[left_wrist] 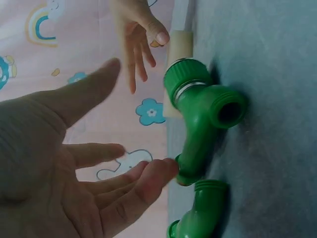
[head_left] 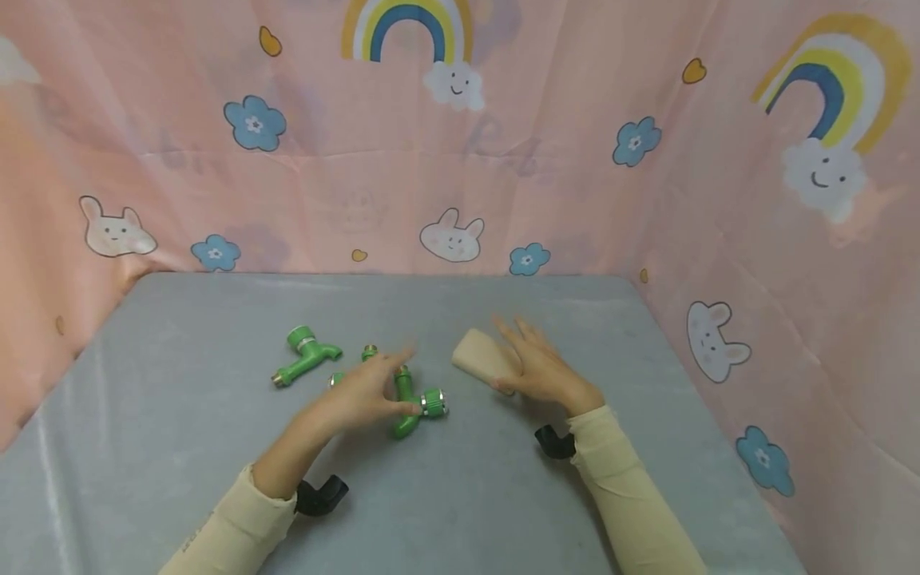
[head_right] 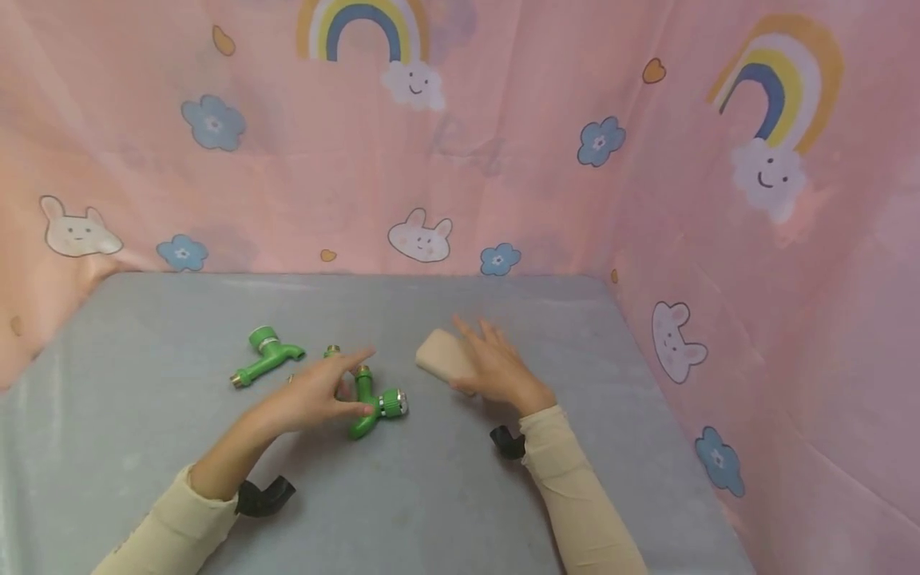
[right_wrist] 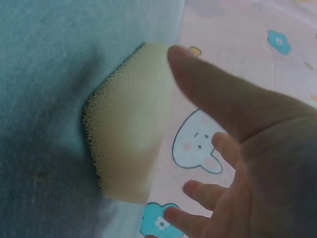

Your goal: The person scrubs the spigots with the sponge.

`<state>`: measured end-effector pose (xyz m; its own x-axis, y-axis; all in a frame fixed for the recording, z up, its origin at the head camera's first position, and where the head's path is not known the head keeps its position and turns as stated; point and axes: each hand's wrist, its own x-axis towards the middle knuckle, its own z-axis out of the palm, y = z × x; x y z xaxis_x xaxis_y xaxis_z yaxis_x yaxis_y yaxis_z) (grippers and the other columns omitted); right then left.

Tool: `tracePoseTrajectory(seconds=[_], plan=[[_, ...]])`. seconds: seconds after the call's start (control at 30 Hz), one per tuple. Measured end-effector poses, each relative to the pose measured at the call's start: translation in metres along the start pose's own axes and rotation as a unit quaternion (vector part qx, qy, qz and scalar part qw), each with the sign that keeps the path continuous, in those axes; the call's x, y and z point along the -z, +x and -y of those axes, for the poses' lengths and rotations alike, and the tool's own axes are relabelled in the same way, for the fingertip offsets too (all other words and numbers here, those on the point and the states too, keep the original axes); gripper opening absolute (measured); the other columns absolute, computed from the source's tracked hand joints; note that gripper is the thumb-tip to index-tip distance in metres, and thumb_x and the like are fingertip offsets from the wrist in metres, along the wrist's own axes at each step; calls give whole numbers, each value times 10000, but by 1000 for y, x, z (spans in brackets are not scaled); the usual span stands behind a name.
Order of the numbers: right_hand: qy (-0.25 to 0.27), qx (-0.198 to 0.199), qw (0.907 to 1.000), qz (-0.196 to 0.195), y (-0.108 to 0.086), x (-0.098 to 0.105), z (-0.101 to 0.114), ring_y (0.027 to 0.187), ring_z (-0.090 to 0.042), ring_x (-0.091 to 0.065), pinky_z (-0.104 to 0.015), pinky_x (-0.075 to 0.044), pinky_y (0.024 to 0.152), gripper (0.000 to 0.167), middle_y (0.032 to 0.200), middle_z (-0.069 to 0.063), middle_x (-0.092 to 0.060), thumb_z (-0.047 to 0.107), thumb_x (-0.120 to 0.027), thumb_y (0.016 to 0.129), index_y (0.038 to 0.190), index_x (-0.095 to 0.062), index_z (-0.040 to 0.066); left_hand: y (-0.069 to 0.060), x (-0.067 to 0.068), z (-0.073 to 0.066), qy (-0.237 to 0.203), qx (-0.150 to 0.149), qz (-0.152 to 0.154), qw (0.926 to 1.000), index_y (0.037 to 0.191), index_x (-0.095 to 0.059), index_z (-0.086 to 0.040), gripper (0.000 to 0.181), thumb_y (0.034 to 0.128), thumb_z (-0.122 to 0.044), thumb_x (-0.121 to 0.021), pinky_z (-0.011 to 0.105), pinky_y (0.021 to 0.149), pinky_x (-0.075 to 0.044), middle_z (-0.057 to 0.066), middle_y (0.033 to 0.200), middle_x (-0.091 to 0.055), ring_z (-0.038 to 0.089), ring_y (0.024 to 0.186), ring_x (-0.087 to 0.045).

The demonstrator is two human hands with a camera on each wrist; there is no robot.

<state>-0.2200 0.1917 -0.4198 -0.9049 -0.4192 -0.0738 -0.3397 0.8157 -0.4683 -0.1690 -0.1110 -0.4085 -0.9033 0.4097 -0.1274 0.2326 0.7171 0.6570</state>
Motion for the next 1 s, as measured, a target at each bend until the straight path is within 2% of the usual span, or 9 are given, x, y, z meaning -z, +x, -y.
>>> tracePoseTrajectory(seconds=[0.07,0.13,0.27,0.43,0.57,0.7,0.8,0.9,1.0], plan=[[-27,86,9999,63,0,1,0,1508,-538,-194,-727,-269,1157,981,1648,-305,-181,264,-815,867,1627,-203,156,1,-3,1,30,37,120,9999,1567,-343,-51,913,841,-301,-836,314,681,-509,96,1096,-676,140,773,-578],[-16,167,9998,138,1,1,0,1502,-515,-237,-700,-295,1160,958,1632,-304,-234,223,-808,873,1621,-217,130,2,-7,2,77,62,249,9996,1546,-362,-4,906,831,-281,-845,288,681,-516,37,937,-707,106,751,-597],[63,312,9992,247,1,0,-1,1433,-457,-384,-640,-366,1138,910,1590,-274,-347,161,-790,885,1607,-243,78,4,-15,3,175,147,371,9991,1525,-356,60,927,810,-246,-861,295,692,-537,10,805,-693,101,708,-623],[-42,458,9985,283,3,-2,-2,1342,-407,-482,-579,-417,1105,823,1534,-260,-443,123,-769,899,1576,-310,29,5,-21,1,295,257,114,9992,1528,-314,97,982,779,-184,-883,302,680,-527,21,784,-652,119,677,-592],[-196,427,9984,323,5,-4,-3,1301,-388,-510,-557,-439,1083,754,1488,-262,-491,107,-750,910,1553,-365,28,5,-26,2,241,203,-68,9995,1550,-261,90,957,802,-81,-832,257,579,-494,0,731,-622,113,631,-565],[-102,344,9989,307,3,-4,-2,1326,-382,-499,-554,-431,1096,712,1488,-248,-496,115,-727,928,1549,-386,47,5,-28,2,139,224,-203,9994,1564,-235,74,915,817,-41,-750,243,509,-439,-4,695,-575,112,576,-511],[63,290,9993,238,1,-4,-1,1360,-379,-478,-558,-423,1108,702,1507,-234,-477,136,-714,943,1558,-381,79,5,-26,1,-120,271,-274,9992,1560,-244,79,882,820,-32,-710,241,493,-419,9,708,-554,113,571,-490],[187,275,9993,153,-1,-2,0,1367,-372,-471,-561,-427,1100,702,1527,-223,-457,155,-706,951,1567,-372,106,6,-23,3,-342,253,-309,9986,1533,-311,91,807,825,-10,-687,241,499,-421,48,763,-578,114,586,-497],[229,306,9992,81,-1,0,2,1361,-370,-473,-563,-429,1095,704,1534,-225,-447,163,-701,955,1572,-365,117,7,-18,5,-466,321,-311,9979,1485,-406,94,705,841,7,-679,249,523,-460,147,944,-692,132,624,-540]])
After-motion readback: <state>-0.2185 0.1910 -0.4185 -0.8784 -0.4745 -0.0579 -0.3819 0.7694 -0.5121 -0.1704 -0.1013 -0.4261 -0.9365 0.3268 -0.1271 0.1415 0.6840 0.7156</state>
